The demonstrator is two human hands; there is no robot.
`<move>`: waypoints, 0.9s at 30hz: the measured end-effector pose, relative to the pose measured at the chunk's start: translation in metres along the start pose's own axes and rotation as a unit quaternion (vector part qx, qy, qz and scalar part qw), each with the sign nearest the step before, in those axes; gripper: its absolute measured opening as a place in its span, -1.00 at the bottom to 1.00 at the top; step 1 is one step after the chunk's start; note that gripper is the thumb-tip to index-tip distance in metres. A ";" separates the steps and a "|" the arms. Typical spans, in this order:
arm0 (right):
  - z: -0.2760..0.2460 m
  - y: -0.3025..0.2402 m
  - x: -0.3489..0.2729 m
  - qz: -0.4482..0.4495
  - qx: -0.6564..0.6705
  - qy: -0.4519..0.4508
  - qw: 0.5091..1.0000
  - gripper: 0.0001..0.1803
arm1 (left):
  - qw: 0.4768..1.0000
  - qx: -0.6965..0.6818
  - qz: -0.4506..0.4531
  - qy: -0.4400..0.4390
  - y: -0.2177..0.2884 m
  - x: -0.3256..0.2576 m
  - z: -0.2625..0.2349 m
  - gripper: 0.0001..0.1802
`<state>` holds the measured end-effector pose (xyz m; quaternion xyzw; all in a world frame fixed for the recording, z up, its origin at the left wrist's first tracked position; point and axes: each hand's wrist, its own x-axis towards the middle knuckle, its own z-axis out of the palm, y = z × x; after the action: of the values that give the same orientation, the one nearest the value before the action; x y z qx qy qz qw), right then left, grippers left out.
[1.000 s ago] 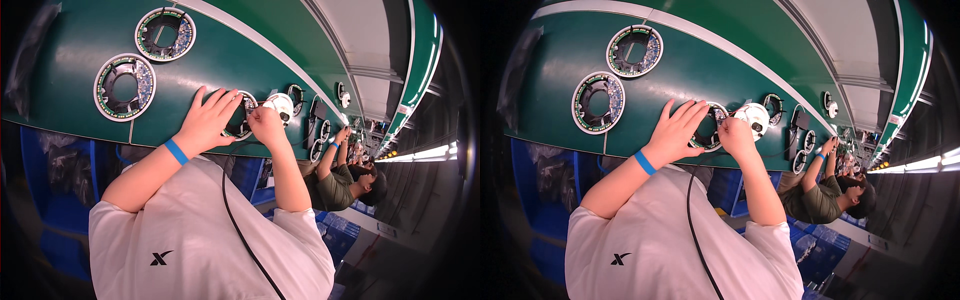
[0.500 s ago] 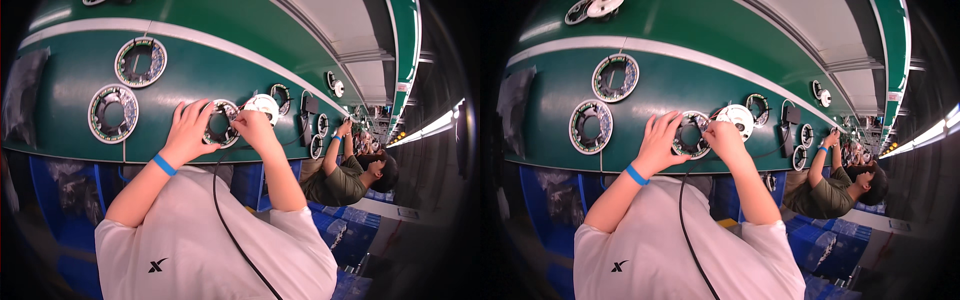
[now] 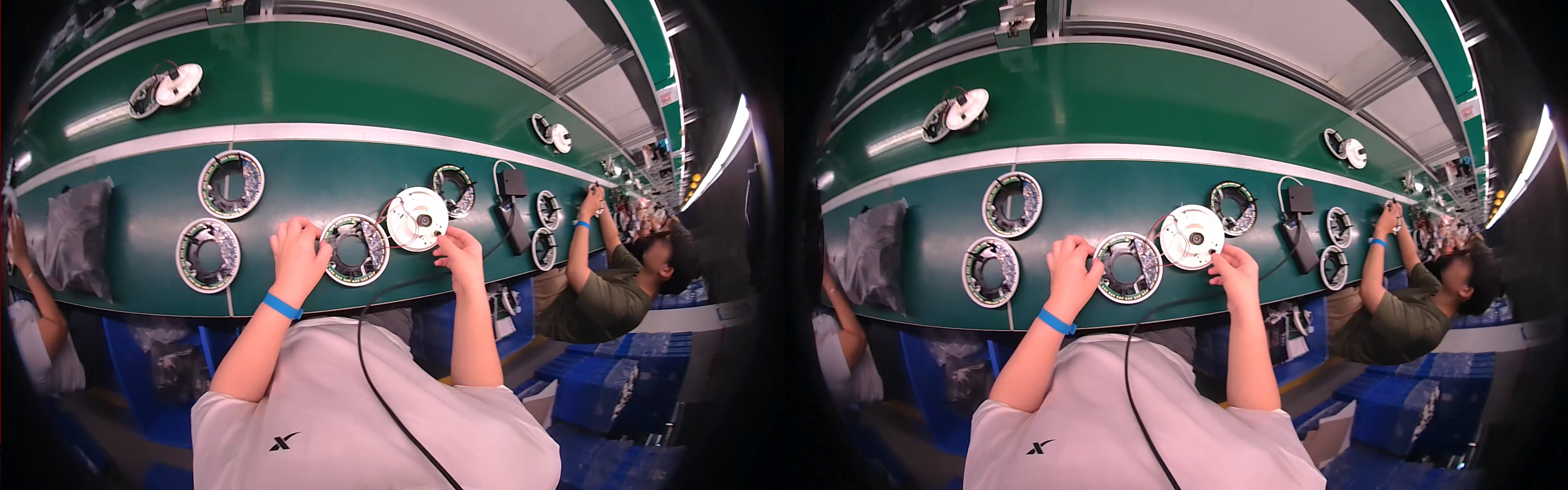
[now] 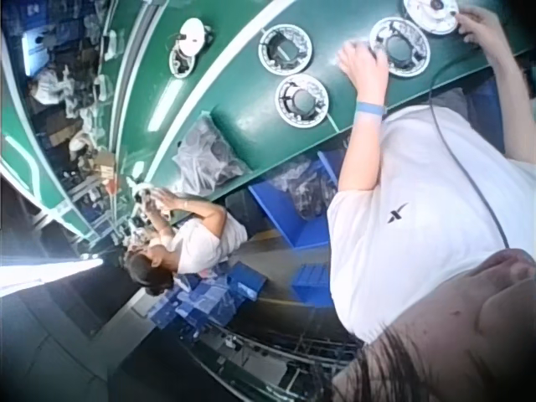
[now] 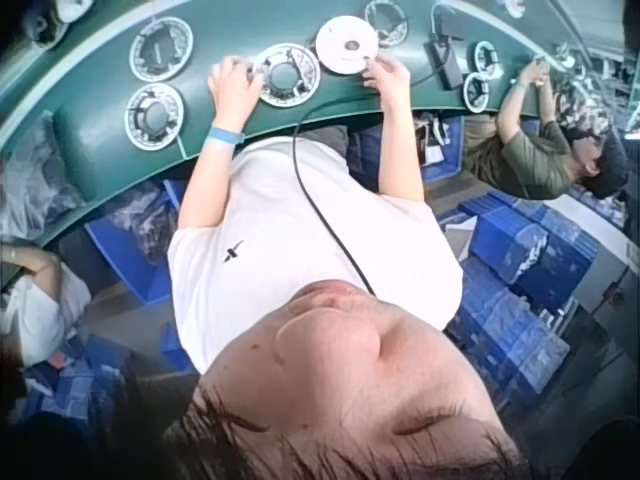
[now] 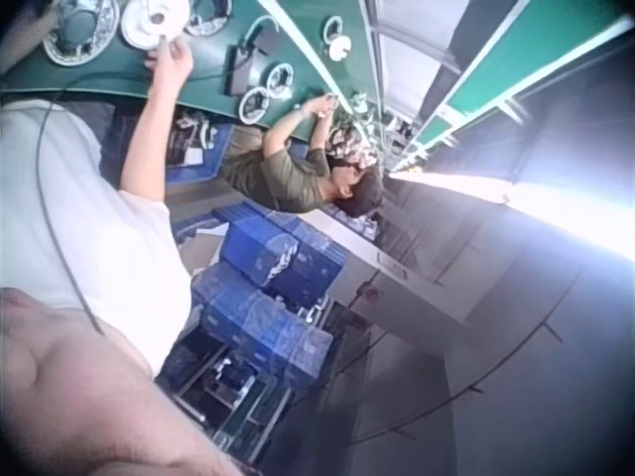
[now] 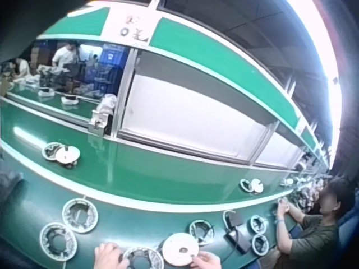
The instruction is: The person assembles electronic components by hand, inserting circular LED boards and connector wires into plastic fixture housings on an industrial conveyor line.
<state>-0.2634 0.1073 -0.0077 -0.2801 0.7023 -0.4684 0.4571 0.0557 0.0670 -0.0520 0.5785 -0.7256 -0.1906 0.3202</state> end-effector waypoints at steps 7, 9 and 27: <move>0.012 0.008 0.008 0.046 0.024 -0.066 0.996 -0.59 | 0.969 -0.201 -0.144 0.027 -0.022 0.050 0.015 -0.81; 0.020 0.013 0.013 0.036 0.048 -0.065 0.996 -0.59 | 0.951 -0.262 -0.161 0.048 -0.016 0.062 0.013 -0.79; 0.157 -0.006 0.144 -0.163 0.195 -0.014 0.967 -0.60 | 0.623 -0.732 -0.226 0.158 -0.037 0.137 0.045 -0.42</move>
<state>-0.1833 -0.0767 -0.0798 -0.3033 0.5359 -0.6604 0.4298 0.0342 -0.0780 -0.0747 0.3203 -0.1312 -0.6306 0.6946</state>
